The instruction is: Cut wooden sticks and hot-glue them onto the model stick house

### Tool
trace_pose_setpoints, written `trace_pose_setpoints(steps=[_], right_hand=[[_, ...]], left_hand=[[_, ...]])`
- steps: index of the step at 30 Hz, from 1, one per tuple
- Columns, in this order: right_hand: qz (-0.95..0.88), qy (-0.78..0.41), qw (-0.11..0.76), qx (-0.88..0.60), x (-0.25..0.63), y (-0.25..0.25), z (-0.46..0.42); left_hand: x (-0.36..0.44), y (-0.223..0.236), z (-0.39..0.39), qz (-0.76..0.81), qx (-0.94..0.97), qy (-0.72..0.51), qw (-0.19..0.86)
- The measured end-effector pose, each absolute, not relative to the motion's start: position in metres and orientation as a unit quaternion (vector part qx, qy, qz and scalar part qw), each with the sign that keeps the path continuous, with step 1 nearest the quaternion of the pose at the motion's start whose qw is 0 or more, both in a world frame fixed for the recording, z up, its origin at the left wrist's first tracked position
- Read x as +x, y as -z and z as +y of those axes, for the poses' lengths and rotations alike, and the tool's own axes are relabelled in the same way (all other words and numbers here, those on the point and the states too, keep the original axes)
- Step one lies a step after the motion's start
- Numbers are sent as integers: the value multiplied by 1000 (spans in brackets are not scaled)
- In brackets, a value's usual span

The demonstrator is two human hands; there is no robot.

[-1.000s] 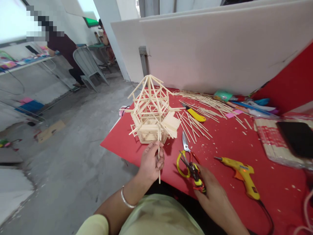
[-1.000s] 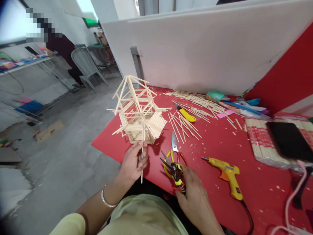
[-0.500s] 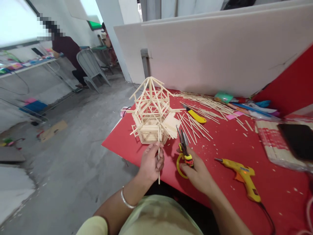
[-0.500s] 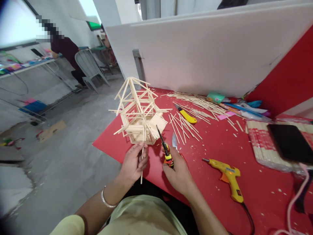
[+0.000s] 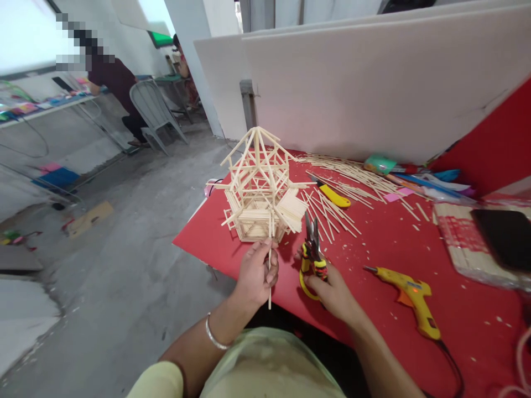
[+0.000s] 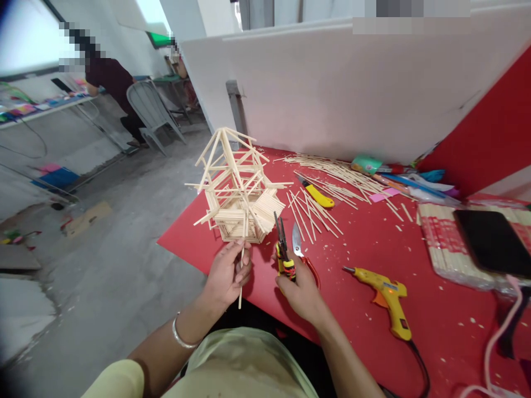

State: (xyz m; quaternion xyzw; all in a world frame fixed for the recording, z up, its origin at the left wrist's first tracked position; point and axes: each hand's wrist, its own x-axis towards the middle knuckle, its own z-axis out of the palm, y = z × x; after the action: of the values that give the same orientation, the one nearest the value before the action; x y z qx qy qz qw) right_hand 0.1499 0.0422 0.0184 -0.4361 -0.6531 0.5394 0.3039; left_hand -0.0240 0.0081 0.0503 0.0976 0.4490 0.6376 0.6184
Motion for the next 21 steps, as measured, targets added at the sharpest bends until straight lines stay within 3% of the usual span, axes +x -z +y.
trace_pose_setpoints(steps=[21], right_hand=[[-640, -572, 304, -413, 152, -12, 43]], left_hand=[[-24, -47, 8, 443, 109, -644, 615]])
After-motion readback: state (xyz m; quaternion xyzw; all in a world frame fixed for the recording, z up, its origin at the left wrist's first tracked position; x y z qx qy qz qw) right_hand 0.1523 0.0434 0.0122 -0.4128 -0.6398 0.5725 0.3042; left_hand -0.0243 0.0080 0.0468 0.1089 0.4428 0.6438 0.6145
